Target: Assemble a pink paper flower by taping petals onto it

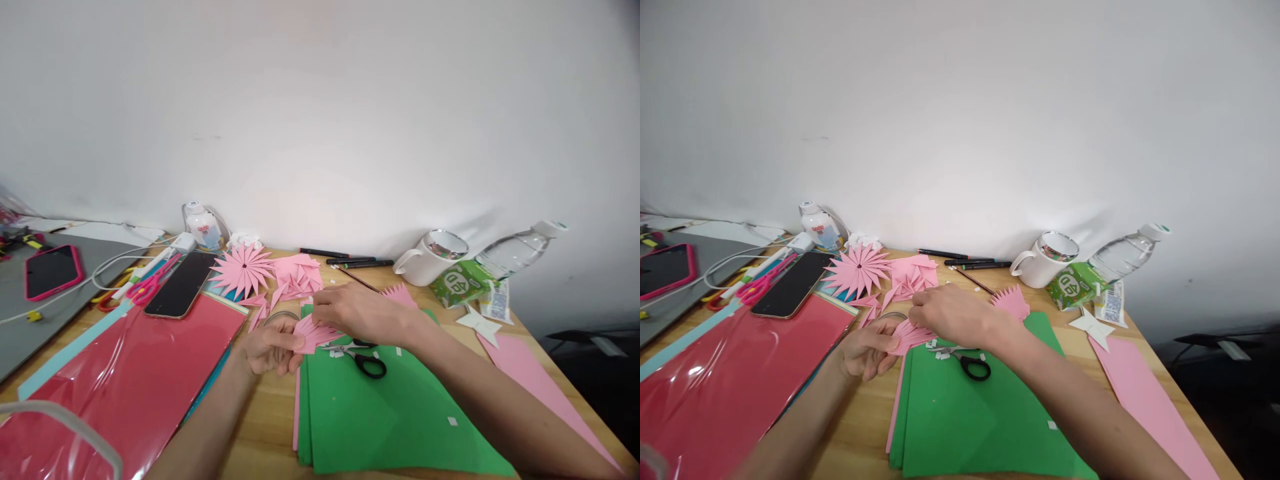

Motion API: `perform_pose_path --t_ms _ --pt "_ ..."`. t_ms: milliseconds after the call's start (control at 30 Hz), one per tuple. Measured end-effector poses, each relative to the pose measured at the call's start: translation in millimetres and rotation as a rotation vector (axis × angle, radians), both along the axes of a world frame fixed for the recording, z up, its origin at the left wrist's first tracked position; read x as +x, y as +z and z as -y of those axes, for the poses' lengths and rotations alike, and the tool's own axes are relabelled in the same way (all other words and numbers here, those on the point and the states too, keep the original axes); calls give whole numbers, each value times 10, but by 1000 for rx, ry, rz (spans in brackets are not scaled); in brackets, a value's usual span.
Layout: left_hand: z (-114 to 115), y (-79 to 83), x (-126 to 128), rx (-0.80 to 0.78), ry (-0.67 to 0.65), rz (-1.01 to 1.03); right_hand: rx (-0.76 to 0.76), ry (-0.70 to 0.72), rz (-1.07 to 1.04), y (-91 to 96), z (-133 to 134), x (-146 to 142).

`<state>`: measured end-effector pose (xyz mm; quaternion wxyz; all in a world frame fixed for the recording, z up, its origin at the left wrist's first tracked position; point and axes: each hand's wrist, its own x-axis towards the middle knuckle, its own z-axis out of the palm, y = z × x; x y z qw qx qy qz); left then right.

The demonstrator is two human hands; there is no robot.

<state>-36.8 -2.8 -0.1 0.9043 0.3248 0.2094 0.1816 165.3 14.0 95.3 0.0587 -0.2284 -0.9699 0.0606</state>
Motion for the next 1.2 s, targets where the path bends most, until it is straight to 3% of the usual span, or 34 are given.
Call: perform_pose_path --t_ms 233,533,667,767,867,933,1067,1200 --pt "16 21 12 44 -67 -2 -35 76 62 90 -33 -60" --pt "37 23 8 118 -15 16 -72 88 49 134 12 -181" --pt "41 48 3 152 23 21 -99 32 -7 209 3 -174" --pt "52 84 29 195 143 11 -26 -133 -195 236 47 -158" --pt "82 136 93 300 366 -34 122 -426 -573 160 180 -205" --pt "109 172 150 409 546 -77 139 -541 -787 42 291 -286" --pt "150 219 248 514 777 -162 42 -575 -939 -208 435 -488" --pt "144 200 265 571 1005 -210 76 -523 -979 -269 434 -610"
